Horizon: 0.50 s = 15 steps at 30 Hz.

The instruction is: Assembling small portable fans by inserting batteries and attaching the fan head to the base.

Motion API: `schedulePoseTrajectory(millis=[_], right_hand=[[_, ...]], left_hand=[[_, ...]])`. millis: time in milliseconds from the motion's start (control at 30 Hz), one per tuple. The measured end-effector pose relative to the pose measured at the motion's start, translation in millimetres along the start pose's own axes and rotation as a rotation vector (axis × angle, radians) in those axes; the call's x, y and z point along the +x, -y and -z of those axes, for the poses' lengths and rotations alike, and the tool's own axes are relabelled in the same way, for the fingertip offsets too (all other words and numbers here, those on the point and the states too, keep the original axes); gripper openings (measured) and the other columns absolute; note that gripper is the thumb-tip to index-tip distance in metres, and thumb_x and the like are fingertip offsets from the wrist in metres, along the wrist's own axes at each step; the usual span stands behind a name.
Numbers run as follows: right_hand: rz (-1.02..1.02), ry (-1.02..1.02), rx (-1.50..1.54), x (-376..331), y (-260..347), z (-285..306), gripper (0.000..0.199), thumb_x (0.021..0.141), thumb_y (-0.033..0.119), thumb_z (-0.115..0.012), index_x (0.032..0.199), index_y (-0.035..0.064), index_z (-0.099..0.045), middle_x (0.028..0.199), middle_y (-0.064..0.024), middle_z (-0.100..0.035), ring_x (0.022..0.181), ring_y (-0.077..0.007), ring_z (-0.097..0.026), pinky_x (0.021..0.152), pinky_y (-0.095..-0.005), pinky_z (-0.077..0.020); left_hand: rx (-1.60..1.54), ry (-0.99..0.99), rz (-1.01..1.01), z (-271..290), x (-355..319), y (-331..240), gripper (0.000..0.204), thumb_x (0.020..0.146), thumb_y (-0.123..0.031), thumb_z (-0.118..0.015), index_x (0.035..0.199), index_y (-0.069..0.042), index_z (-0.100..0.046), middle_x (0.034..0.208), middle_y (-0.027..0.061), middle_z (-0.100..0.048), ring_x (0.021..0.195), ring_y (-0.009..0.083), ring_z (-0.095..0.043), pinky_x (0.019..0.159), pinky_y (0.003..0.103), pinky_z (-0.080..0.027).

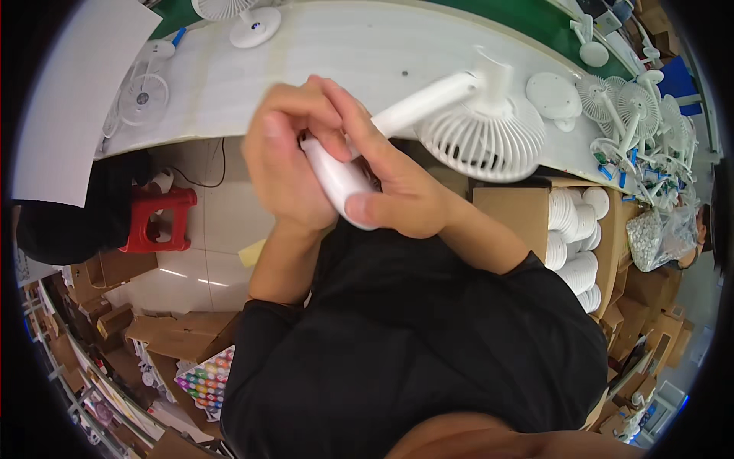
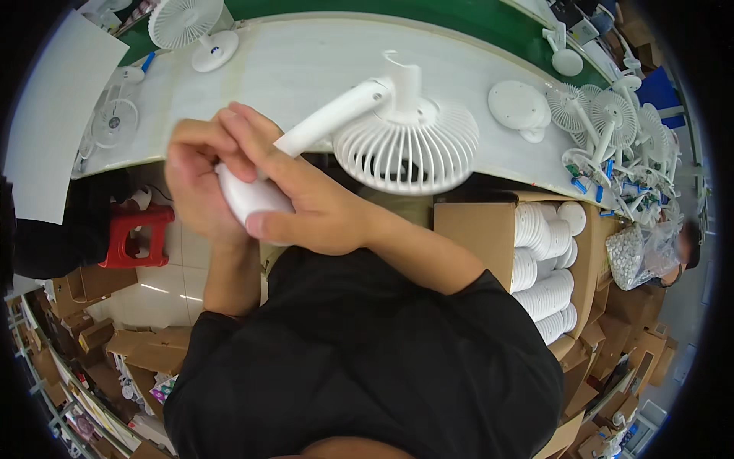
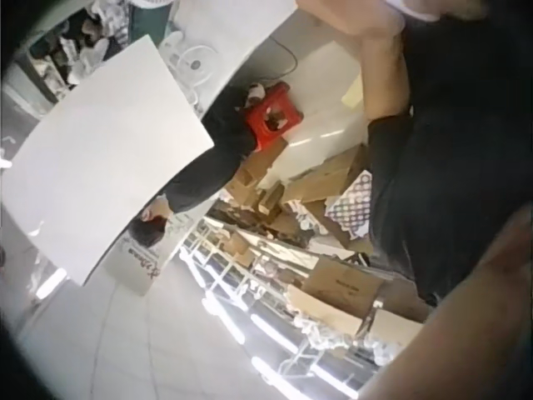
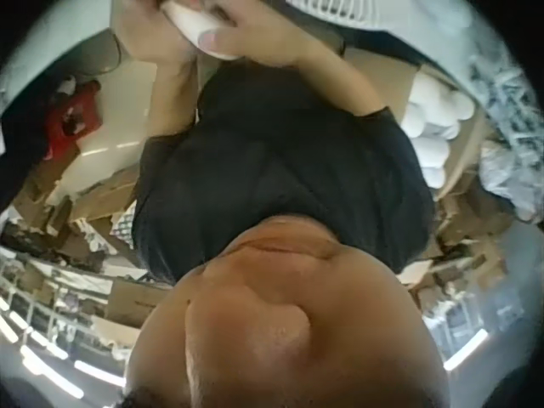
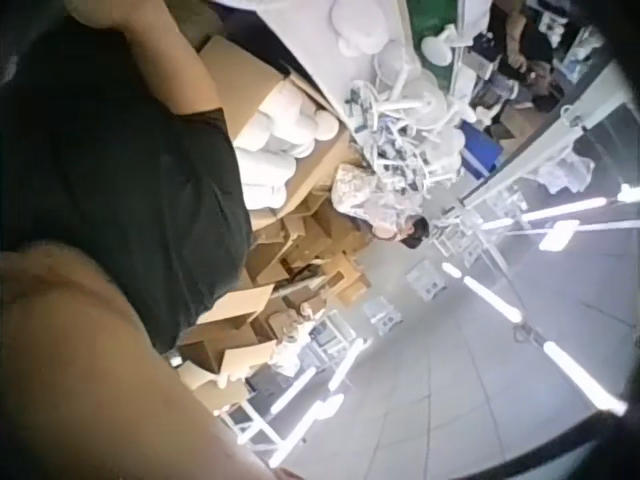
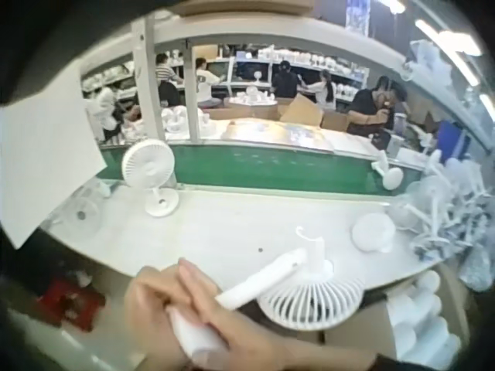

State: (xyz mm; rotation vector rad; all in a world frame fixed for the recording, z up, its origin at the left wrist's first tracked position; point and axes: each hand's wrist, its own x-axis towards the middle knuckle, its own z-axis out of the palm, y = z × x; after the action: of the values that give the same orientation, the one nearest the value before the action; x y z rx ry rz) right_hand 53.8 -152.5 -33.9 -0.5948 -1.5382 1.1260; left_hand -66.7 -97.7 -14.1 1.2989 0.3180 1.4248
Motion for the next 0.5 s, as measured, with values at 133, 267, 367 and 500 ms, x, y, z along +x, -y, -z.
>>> schedulePoseTrajectory(millis=[133, 267, 367, 500], right_hand=[[-0.239, -0.004, -0.046, 9.3, 7.1, 9.7, 0.094, 0.082, 0.018, -0.063, 0.156, 0.0013, -0.006, 0.162, -0.0191, -0.007, 0.148, -0.0333, -0.012, 0.119, -0.0422, -0.0097], [-0.264, -0.103, -0.34, 9.1, 21.9, 13.0, 0.079, 0.078, 0.006, -0.064, 0.149, 0.0017, -0.03, 0.148, -0.0193, -0.039, 0.132, -0.0299, -0.042, 0.109, -0.0377, -0.0329], [-0.095, -0.36, -0.695, 6.8, -1.6, 36.3, 0.055, 0.074, 0.001, -0.065, 0.129, 0.0028, -0.057, 0.112, -0.014, -0.069, 0.093, -0.0285, -0.066, 0.082, -0.0343, -0.0506], [-0.164, -0.54, -0.819, 23.8, -33.3, 128.9, 0.047, 0.071, 0.001, -0.07, 0.118, 0.0029, -0.062, 0.107, -0.0149, -0.07, 0.089, -0.0309, -0.066, 0.081, -0.0364, -0.051]], left_hand=[[-0.121, -0.061, -0.066, 3.4, 9.2, 28.3, 0.039, 0.102, -0.031, -0.035, 0.077, -0.006, -0.052, 0.061, 0.0045, -0.048, 0.057, 0.0117, -0.041, 0.059, 0.025, -0.039], [0.036, -0.192, 0.015, -1.7, 22.6, 36.7, 0.031, 0.1, -0.023, -0.039, 0.077, -0.006, -0.051, 0.065, 0.004, -0.049, 0.057, 0.0115, -0.042, 0.059, 0.025, -0.039], [0.002, -0.112, 0.068, 1.2, 41.4, 36.7, 0.011, 0.092, -0.007, -0.048, 0.085, -0.004, -0.055, 0.083, 0.0037, -0.055, 0.074, 0.0108, -0.049, 0.069, 0.023, -0.039], [0.091, 0.13, -0.448, 55.1, 116.0, -49.6, 0.023, 0.093, -0.01, -0.047, 0.111, -0.004, -0.059, 0.108, 0.0128, -0.06, 0.099, 0.0236, -0.054, 0.093, 0.033, -0.041]])
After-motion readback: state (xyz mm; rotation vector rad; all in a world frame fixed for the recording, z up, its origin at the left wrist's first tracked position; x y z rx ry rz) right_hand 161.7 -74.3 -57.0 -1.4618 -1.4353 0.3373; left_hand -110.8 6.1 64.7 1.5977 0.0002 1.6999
